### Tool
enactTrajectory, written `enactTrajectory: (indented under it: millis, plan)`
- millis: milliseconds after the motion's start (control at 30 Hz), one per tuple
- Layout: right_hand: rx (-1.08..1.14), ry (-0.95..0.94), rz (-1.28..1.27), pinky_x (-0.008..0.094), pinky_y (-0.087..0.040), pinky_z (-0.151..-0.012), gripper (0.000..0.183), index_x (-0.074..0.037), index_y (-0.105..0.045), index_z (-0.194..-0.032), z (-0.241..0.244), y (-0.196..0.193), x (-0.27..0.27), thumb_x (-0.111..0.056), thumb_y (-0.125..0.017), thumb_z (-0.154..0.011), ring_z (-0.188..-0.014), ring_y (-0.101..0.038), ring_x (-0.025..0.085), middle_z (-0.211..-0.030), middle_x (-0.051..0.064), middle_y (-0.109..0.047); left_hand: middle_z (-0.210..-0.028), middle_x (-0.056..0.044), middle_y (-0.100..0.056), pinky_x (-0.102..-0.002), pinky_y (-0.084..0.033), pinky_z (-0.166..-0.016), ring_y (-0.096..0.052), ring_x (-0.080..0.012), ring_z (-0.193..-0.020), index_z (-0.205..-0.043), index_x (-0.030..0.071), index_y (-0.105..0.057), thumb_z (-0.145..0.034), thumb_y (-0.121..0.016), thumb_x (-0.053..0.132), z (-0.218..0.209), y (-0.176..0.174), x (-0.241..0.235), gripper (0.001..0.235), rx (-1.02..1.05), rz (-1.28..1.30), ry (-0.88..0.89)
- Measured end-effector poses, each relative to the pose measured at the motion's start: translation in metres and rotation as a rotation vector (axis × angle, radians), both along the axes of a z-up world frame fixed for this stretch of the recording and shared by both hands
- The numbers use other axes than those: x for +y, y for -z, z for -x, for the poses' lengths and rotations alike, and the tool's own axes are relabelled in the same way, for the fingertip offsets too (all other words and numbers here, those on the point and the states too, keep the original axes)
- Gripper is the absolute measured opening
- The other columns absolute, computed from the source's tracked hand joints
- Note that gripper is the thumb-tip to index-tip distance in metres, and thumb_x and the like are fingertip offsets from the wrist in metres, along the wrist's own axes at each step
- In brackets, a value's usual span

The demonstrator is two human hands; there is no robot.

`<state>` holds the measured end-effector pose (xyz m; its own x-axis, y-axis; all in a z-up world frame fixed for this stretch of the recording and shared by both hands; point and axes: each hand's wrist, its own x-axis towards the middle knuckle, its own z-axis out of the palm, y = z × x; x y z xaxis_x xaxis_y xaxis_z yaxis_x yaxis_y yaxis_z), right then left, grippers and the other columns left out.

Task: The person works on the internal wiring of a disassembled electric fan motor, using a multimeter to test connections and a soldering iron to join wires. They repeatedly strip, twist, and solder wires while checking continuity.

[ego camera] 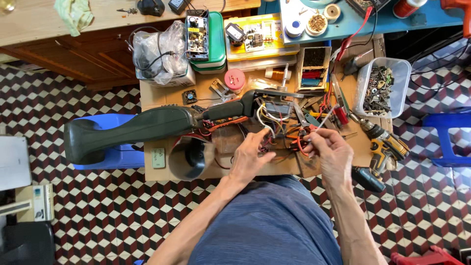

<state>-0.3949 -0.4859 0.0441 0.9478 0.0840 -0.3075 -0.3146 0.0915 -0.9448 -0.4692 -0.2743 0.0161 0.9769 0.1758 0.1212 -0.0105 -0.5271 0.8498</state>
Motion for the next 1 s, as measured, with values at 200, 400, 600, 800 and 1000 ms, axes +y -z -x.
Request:
enactTrajectory:
  millis: [200, 400, 600, 800, 1000]
  plan:
    - [0.083, -0.197, 0.056, 0.020, -0.047, -0.058, 0.015, 0.000, -0.069, -0.107, -0.020, 0.030, -0.016, -0.011, -0.065, -0.098, -0.069, -0.065, 0.009, -0.088, 0.008, -0.074, -0.091, -0.008, -0.074, -0.031, -0.058, -0.067, -0.073, -0.0189, -0.077, -0.110, 0.007, -0.077, -0.088, -0.080, 0.019, -0.021, 0.026, -0.017, 0.025, 0.018, 0.031, -0.201]
    - [0.080, -0.362, 0.003, 0.020, -0.051, -0.061, 0.016, -0.001, -0.069, -0.105, -0.039, 0.050, -0.004, -0.014, -0.065, -0.097, -0.072, -0.066, 0.006, -0.089, 0.004, -0.075, -0.089, -0.008, -0.073, -0.032, -0.055, -0.069, -0.071, -0.0185, -0.078, -0.113, 0.007, -0.078, -0.091, -0.077, 0.019, -0.020, 0.025, -0.018, 0.024, 0.171, 0.047, -0.324]
    - [0.054, -0.404, -0.052, 0.022, -0.047, -0.060, 0.016, 0.000, -0.070, -0.105, -0.041, 0.058, 0.012, -0.014, -0.069, -0.097, -0.069, -0.059, 0.006, -0.081, 0.003, -0.069, -0.096, -0.013, -0.066, -0.036, -0.056, -0.071, -0.069, -0.0257, -0.081, -0.125, 0.000, -0.065, -0.076, -0.084, 0.019, -0.013, 0.015, -0.031, 0.056, 0.065, -0.149, -0.187]
    - [0.013, -0.400, -0.001, 0.021, -0.050, -0.061, 0.015, 0.000, -0.070, -0.103, -0.042, 0.058, 0.009, -0.012, -0.067, -0.097, -0.069, -0.061, 0.006, -0.080, 0.003, -0.069, -0.095, -0.011, -0.072, -0.036, -0.056, -0.072, -0.071, -0.0241, -0.081, -0.109, 0.005, -0.078, -0.086, -0.082, 0.023, -0.032, 0.016, -0.030, 0.030, 0.038, -0.232, -0.306]
    - [0.091, -0.347, -0.103, 0.022, -0.052, -0.062, 0.015, 0.000, -0.067, -0.105, -0.046, 0.063, 0.009, -0.012, -0.064, -0.097, -0.070, -0.063, 0.008, -0.089, 0.004, -0.073, -0.086, -0.011, -0.069, -0.034, -0.050, -0.063, -0.064, -0.0190, -0.070, -0.098, 0.002, -0.079, -0.088, -0.079, 0.029, -0.036, 0.010, -0.011, 0.029, 0.272, -0.053, -0.393]
